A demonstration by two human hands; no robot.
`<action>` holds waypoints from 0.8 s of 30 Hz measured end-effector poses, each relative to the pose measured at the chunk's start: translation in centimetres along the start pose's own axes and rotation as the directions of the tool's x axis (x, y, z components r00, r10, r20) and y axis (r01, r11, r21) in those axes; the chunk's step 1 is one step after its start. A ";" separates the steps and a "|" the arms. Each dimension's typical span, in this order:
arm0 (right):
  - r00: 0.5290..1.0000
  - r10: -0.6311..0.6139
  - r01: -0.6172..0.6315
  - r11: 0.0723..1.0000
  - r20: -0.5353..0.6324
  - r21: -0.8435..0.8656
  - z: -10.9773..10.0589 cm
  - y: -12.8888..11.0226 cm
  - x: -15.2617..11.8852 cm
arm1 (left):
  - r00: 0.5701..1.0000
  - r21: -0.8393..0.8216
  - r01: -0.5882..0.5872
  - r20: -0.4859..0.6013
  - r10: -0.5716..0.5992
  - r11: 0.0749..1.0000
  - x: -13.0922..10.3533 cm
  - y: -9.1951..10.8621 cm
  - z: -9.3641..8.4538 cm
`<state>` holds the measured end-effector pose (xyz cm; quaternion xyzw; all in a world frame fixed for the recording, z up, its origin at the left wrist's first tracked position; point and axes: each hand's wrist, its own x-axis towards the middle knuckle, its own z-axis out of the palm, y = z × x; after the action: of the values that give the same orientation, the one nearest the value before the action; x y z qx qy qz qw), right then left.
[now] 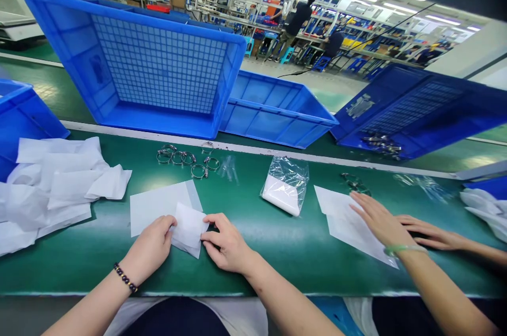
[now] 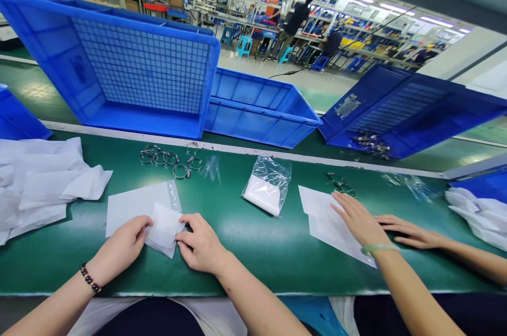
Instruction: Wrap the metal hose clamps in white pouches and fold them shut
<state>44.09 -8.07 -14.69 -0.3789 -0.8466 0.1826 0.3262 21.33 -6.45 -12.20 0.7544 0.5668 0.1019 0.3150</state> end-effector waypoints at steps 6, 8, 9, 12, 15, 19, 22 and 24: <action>1.000 0.022 -0.021 0.998 0.005 -0.053 0.6 0.3 0.1 | 1.000 0.025 -0.010 -0.009 0.010 1.000 -0.2 0.1 -0.2; 0.999 0.043 -0.043 0.998 0.002 -0.056 0.7 0.2 0.1 | 1.000 0.024 -0.009 -0.011 0.010 1.000 -0.1 0.1 -0.1; 0.998 0.057 -0.057 0.997 -0.005 -0.049 0.6 0.2 0.0 | 1.000 0.022 -0.008 -0.014 0.008 1.000 -0.1 0.0 -0.1; 0.995 0.092 -0.092 0.996 -0.042 -0.017 0.2 -0.4 0.2 | 1.000 0.008 -0.004 -0.022 0.004 1.000 0.0 -0.1 -0.1; 0.993 0.088 -0.091 0.995 -0.078 -0.030 0.0 -0.9 0.9 | 1.000 -0.013 0.003 -0.030 -0.003 1.000 0.1 -0.2 -0.1; 0.996 0.088 -0.089 0.990 -0.017 -0.112 0.1 -1.0 2.1 | 0.999 -0.018 0.006 -0.036 -0.007 1.000 0.0 -0.2 -0.1; 0.988 0.133 -0.122 0.984 0.076 -0.127 0.0 -1.0 2.8 | 0.999 -0.021 0.003 -0.034 -0.004 1.000 0.1 -0.1 -0.1; 0.980 0.169 -0.157 0.980 0.106 -0.119 0.1 -1.3 3.3 | 0.999 -0.032 0.005 -0.037 -0.007 0.999 0.1 -0.2 -0.1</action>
<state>41.74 -6.37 -12.67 -0.4533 -0.8389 0.1834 0.2391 21.19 -6.32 -12.28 0.7456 0.5731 0.1237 0.3169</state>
